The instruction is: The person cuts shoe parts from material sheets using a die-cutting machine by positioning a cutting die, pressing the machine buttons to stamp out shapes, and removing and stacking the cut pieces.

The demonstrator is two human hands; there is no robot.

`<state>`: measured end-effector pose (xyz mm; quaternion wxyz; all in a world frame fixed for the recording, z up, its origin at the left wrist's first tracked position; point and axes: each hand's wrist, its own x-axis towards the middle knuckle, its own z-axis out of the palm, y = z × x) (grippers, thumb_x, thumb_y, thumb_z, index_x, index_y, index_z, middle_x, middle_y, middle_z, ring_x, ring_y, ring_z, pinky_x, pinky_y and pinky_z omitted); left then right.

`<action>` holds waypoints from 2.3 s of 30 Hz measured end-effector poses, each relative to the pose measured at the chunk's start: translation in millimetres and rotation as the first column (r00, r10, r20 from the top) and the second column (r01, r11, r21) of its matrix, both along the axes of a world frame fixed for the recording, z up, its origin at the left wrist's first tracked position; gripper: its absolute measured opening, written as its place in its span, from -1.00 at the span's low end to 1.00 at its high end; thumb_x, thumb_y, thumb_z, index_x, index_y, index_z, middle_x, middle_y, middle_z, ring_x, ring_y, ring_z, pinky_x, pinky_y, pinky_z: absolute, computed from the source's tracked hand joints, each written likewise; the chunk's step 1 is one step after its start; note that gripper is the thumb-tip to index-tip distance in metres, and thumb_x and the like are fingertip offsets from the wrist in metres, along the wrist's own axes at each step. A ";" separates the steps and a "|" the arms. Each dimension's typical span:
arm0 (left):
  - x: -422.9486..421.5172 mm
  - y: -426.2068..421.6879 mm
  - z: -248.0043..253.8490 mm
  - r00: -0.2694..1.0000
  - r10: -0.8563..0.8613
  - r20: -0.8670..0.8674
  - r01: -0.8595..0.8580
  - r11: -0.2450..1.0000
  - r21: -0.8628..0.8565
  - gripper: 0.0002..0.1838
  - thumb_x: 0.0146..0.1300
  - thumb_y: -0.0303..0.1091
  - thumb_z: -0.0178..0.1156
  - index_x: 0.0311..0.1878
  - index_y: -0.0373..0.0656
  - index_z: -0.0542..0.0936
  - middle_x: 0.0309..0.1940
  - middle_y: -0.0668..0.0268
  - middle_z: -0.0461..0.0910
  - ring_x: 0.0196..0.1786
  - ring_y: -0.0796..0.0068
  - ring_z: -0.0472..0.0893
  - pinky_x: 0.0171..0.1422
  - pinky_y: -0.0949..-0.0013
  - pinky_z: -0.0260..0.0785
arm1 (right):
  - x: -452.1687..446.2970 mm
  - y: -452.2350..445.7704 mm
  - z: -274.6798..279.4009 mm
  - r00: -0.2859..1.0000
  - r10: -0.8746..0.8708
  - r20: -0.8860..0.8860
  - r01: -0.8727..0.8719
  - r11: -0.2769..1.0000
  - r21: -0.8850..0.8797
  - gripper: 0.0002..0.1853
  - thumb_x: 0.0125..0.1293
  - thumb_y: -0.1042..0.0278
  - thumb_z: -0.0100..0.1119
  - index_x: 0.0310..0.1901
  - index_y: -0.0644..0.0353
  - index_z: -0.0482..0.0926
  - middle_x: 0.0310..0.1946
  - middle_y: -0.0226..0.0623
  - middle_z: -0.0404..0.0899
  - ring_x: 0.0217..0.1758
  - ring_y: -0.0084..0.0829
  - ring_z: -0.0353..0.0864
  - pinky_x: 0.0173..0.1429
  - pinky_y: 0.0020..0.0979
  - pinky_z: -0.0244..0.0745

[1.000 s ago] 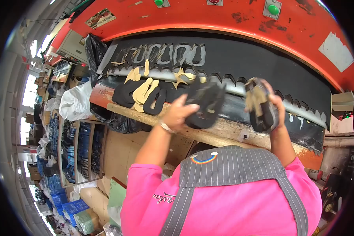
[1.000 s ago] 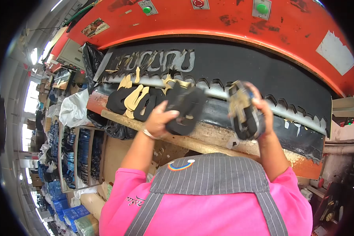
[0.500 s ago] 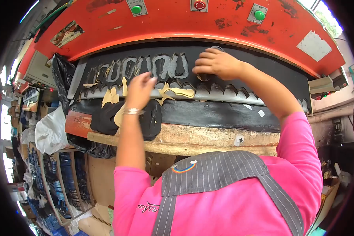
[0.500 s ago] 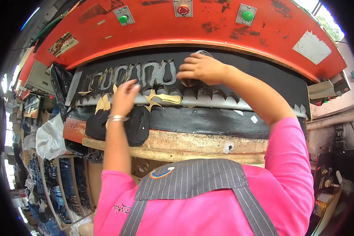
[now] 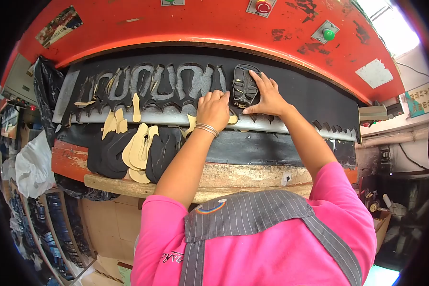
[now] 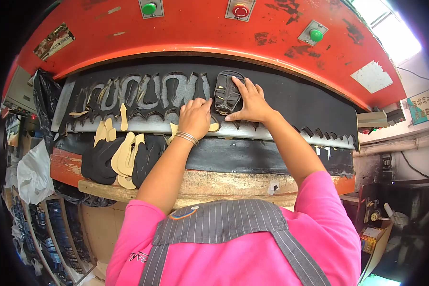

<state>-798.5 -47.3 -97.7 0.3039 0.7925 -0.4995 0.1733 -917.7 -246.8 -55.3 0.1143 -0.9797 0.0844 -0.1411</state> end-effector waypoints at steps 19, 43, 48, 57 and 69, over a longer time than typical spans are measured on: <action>7.2 -1.8 1.5 0.998 -0.027 -0.058 0.027 1.000 0.003 -0.67 0.24 -0.36 0.14 0.06 -0.12 0.65 -0.13 0.34 0.60 -0.02 0.26 0.51 0.13 0.21 0.31 | 7.5 -1.7 5.9 0.996 0.086 -0.011 -0.087 0.989 -0.118 0.24 -0.16 -0.31 0.45 0.53 0.02 0.02 0.35 0.31 0.21 0.49 0.18 0.14 0.53 0.12 -0.03; 58.2 70.6 127.5 0.920 0.102 -0.379 -0.110 0.994 0.002 -0.65 0.37 -0.25 0.15 -0.53 -0.23 0.46 -0.53 0.11 0.45 -0.43 0.07 0.47 -0.32 0.12 0.32 | -48.7 -37.3 90.1 0.538 -0.111 0.836 0.344 0.934 -0.097 -0.51 0.21 0.34 0.30 0.18 0.16 0.46 0.27 -0.01 0.31 0.34 -0.04 0.29 0.36 -0.09 0.22; -47.7 94.4 61.9 0.757 -0.005 -0.654 0.267 0.915 0.303 -0.71 0.34 -0.14 0.15 -0.39 -0.12 0.66 -0.37 0.13 0.59 -0.26 0.00 0.58 -0.12 0.06 0.45 | -105.9 73.1 22.7 0.989 0.041 0.142 -0.078 0.961 0.267 -0.53 0.23 0.04 0.30 0.06 0.18 0.56 0.02 -0.08 0.58 0.10 -0.07 0.50 0.20 -0.10 0.36; -105.1 95.8 40.4 0.879 -0.088 -0.469 0.232 0.938 0.259 -0.77 0.29 -0.22 0.19 -0.30 -0.17 0.69 -0.32 0.10 0.63 -0.17 0.03 0.60 0.01 0.09 0.45 | -130.7 151.5 5.8 0.970 0.013 -0.242 0.051 0.964 0.259 -0.49 -0.06 0.17 0.51 -0.07 0.20 0.60 -0.18 -0.16 0.56 0.02 -0.14 0.52 0.12 -0.21 0.48; -128.5 122.0 49.2 0.829 -0.019 -0.558 0.293 0.865 0.406 -0.71 0.27 -0.20 0.14 -0.39 -0.22 0.67 -0.34 0.01 0.62 -0.18 -0.04 0.59 -0.02 0.02 0.44 | -159.5 179.5 7.0 0.961 0.025 -0.276 0.056 0.958 0.282 -0.62 -0.08 0.16 0.48 -0.25 0.18 0.65 -0.30 -0.14 0.61 -0.07 -0.12 0.60 0.03 -0.16 0.53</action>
